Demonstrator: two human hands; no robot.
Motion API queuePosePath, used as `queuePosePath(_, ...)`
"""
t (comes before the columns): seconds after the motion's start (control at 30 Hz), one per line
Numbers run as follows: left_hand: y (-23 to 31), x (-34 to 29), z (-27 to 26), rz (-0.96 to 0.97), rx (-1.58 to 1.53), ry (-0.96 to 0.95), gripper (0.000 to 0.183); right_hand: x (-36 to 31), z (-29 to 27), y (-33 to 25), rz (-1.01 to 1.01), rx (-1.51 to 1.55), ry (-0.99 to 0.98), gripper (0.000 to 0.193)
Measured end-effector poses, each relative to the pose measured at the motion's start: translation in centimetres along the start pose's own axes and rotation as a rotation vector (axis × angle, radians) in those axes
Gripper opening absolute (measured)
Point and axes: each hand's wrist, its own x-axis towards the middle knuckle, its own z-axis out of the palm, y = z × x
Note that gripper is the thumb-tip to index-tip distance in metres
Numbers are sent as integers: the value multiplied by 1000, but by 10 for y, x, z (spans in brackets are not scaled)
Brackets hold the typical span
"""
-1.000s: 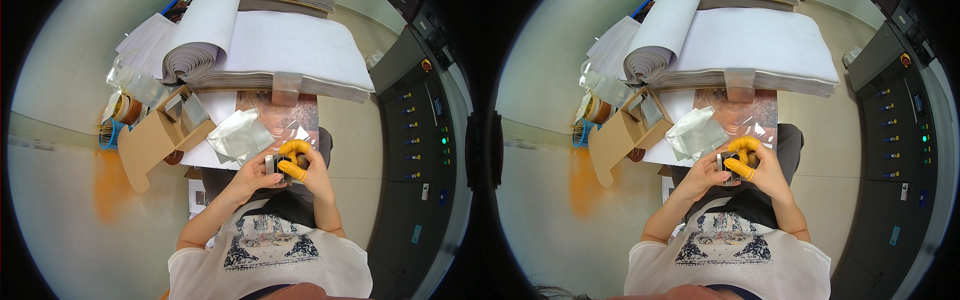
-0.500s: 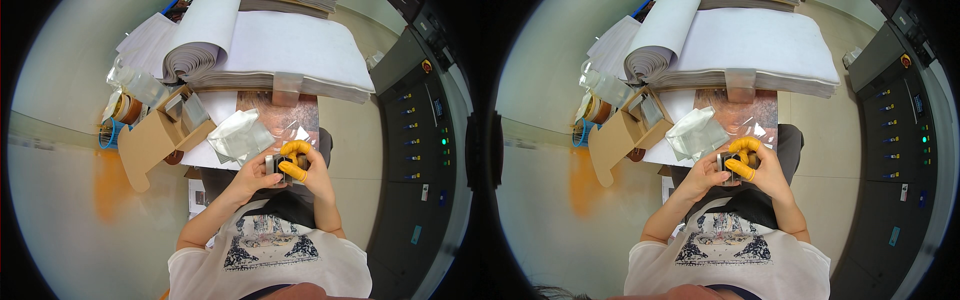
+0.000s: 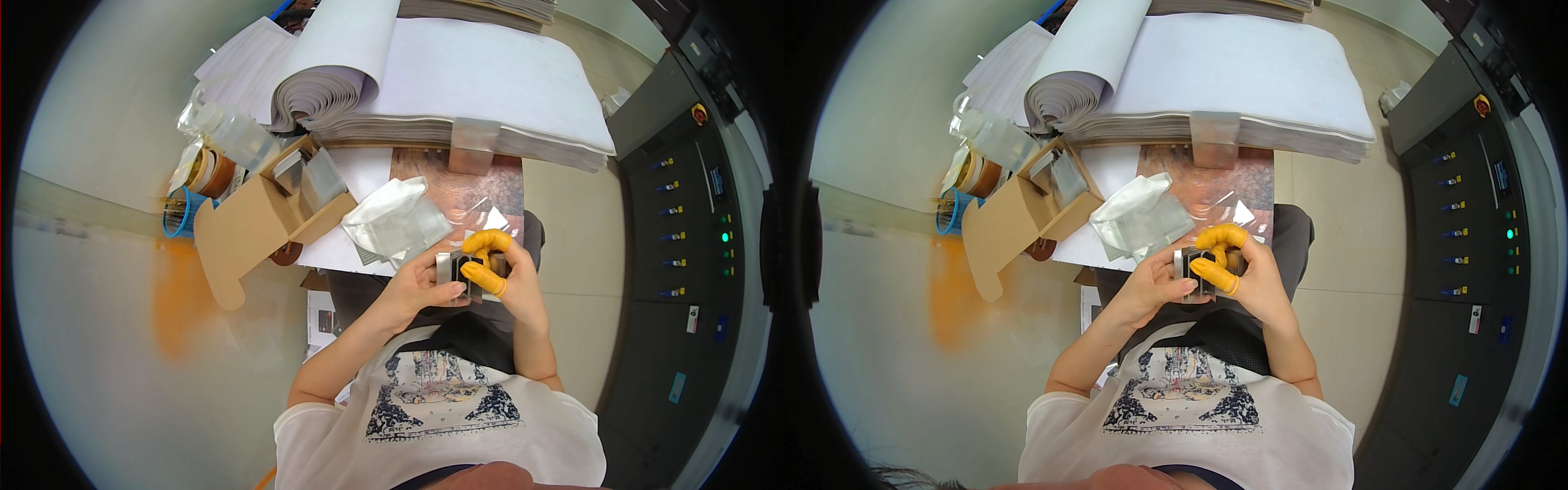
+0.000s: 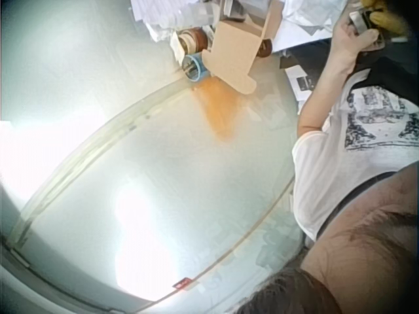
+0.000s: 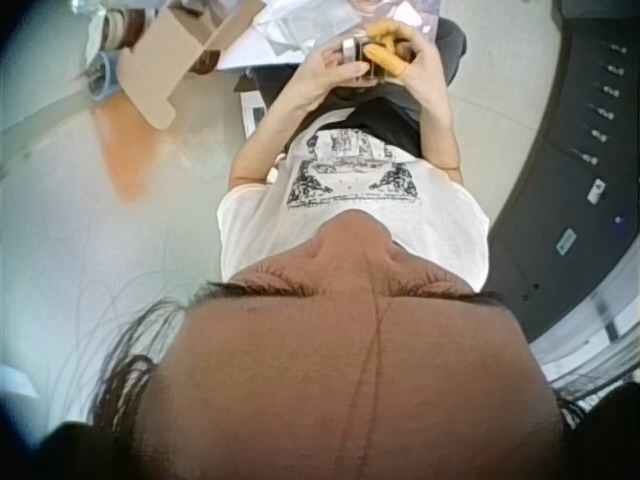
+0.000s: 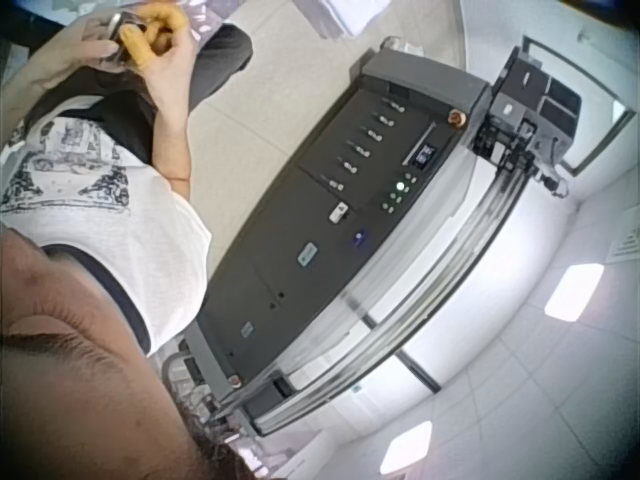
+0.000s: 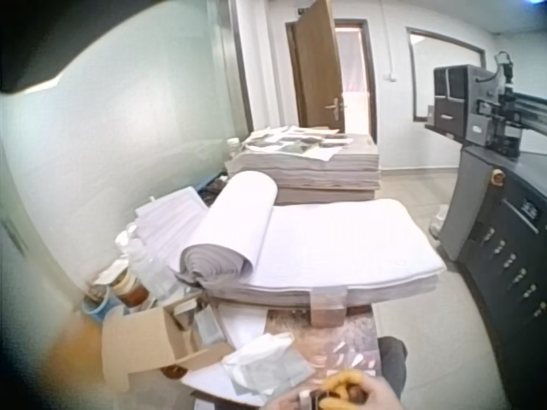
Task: The person places small metal pieces into plastic sleeves by hand.
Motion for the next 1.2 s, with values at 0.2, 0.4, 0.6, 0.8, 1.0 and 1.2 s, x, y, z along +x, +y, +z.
queuePosePath(0.2,3,-1,3,-7,-5,1,65,0,-6,4,-42,-80,-2,27)
queuePosePath(0.4,4,-2,3,19,-25,-8,65,1,-3,-3,-59,19,0,23)
queuePosePath(0.6,5,-2,2,-4,-35,-26,71,5,-5,3,-169,-83,18,24)
queuePosePath(0.8,3,-1,1,15,-43,-32,72,6,-8,4,-230,-109,-37,21)
queuePosePath(1.0,0,-1,1,6,-39,-2,73,0,-9,7,-135,100,-73,18)
queuePosePath(1.2,0,1,5,9,-33,20,64,2,5,-1,-148,-205,46,23)
